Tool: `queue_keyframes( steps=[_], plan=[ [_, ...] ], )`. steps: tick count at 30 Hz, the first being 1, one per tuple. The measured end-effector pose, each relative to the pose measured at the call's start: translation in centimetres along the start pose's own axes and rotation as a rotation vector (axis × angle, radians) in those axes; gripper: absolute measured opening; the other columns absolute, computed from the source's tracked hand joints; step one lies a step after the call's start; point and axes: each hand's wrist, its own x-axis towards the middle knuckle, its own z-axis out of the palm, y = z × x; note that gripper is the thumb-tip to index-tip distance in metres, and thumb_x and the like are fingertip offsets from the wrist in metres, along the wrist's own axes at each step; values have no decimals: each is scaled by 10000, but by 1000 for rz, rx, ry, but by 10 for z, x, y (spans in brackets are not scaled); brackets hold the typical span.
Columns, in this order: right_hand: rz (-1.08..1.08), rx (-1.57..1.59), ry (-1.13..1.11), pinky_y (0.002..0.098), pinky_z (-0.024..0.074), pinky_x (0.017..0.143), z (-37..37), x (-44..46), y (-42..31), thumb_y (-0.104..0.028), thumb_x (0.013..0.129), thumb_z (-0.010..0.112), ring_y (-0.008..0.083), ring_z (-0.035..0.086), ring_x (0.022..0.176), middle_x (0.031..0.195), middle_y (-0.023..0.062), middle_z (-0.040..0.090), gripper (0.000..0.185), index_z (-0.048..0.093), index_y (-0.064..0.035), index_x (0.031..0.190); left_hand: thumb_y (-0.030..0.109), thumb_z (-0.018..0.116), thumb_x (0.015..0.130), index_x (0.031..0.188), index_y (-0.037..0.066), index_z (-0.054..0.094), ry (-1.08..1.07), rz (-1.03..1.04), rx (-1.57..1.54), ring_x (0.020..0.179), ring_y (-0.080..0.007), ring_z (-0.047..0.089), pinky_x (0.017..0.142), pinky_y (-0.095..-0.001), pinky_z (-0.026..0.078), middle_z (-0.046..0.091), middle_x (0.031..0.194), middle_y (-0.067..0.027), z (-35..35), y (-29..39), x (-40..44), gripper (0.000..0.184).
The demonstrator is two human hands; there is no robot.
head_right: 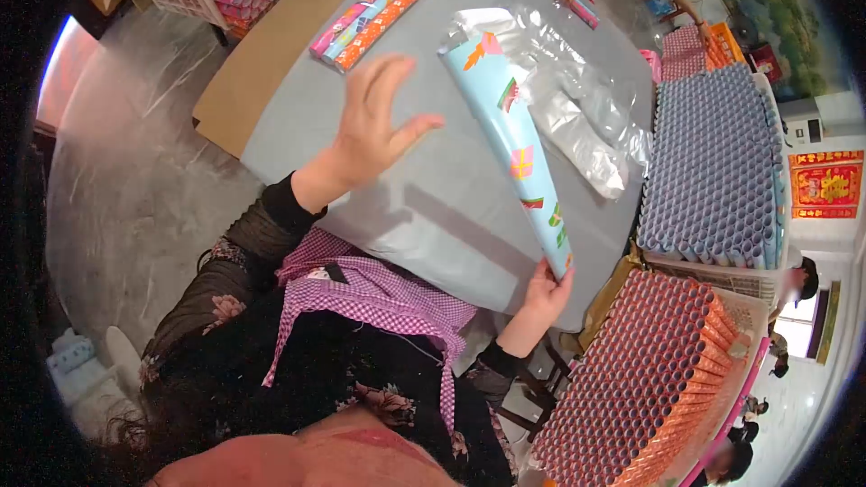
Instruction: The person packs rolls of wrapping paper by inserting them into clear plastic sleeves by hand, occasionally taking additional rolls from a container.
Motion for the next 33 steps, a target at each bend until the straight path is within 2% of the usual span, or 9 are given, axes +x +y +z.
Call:
queue_keyframes(
  steps=[2, 3, 5, 9, 18, 19, 24, 31, 33],
  plan=[
    [-14, 41, 29, 460, 514, 925, 6, -5, -1, -206, 973, 497, 306, 577, 1087, 1170, 166, 595, 351, 524, 38, 1225, 212, 702, 796, 1173, 103, 515, 129, 522, 269, 1059, -158, 513, 954, -343, 419, 547, 1107, -28, -4, -7, -4, 435],
    [-21, 15, 23, 460, 521, 913, 5, -4, -1, -219, 971, 508, 306, 578, 1094, 1185, 166, 592, 347, 528, 31, 1210, 212, 702, 796, 1173, 103, 515, 109, 523, 266, 1059, -158, 513, 954, -343, 419, 547, 1107, -28, -6, -5, -2, 435],
    [-21, -22, 26, 464, 523, 910, 6, -5, -2, -228, 969, 512, 308, 580, 1092, 1185, 166, 592, 352, 523, 30, 1209, 181, 666, 805, 1071, 146, 551, 14, 935, 381, 1052, -130, 507, 966, -351, 418, 544, 1099, 18, -7, 3, 3, 292],
    [42, -25, -31, 492, 511, 909, -8, 7, -8, -236, 952, 547, 315, 568, 1103, 1208, 163, 572, 366, 501, 13, 1216, 187, 618, 818, 1043, 167, 574, -54, 1152, 532, 1085, -119, 488, 972, -367, 381, 545, 1116, 13, 2, -12, 22, 230],
    [17, -107, 28, 500, 480, 966, 9, -21, 1, -198, 961, 523, 330, 547, 1135, 1261, 168, 540, 374, 468, 27, 1255, 162, 599, 770, 993, 99, 541, -231, 1248, 794, 931, -187, 527, 919, -364, 391, 549, 950, -36, 6, -24, 49, 239],
    [63, -43, -39, 536, 461, 955, -2, -10, -1, -209, 943, 563, 353, 530, 1132, 1256, 143, 530, 335, 491, -39, 1222, 154, 598, 765, 975, 88, 538, -248, 1229, 777, 883, -191, 534, 872, -352, 407, 544, 904, -41, 8, -25, 51, 228],
    [20, -65, -12, 495, 478, 954, 6, -27, -10, -232, 966, 524, 330, 537, 1131, 1244, 166, 540, 380, 475, 14, 1251, 127, 601, 738, 902, 56, 523, -330, 1172, 737, 751, -192, 526, 711, -320, 422, 500, 771, -45, 11, -28, 54, 195],
    [213, -78, -462, 458, 512, 893, -10, -37, -6, -301, 944, 565, 308, 609, 969, 1067, 151, 601, 349, 528, 8, 1104, 82, 595, 736, 829, 53, 466, -683, 926, 671, 697, -227, 540, 649, -340, 411, 510, 737, -65, 5, -33, 53, 161],
    [-55, -490, -526, 415, 511, 891, 9, -70, 10, -226, 940, 582, 279, 625, 916, 1049, 152, 611, 319, 519, 9, 1146, 73, 592, 743, 835, 46, 462, -796, 833, 643, 717, -248, 560, 662, -358, 424, 528, 746, -80, 3, -33, 51, 161]
  ],
)
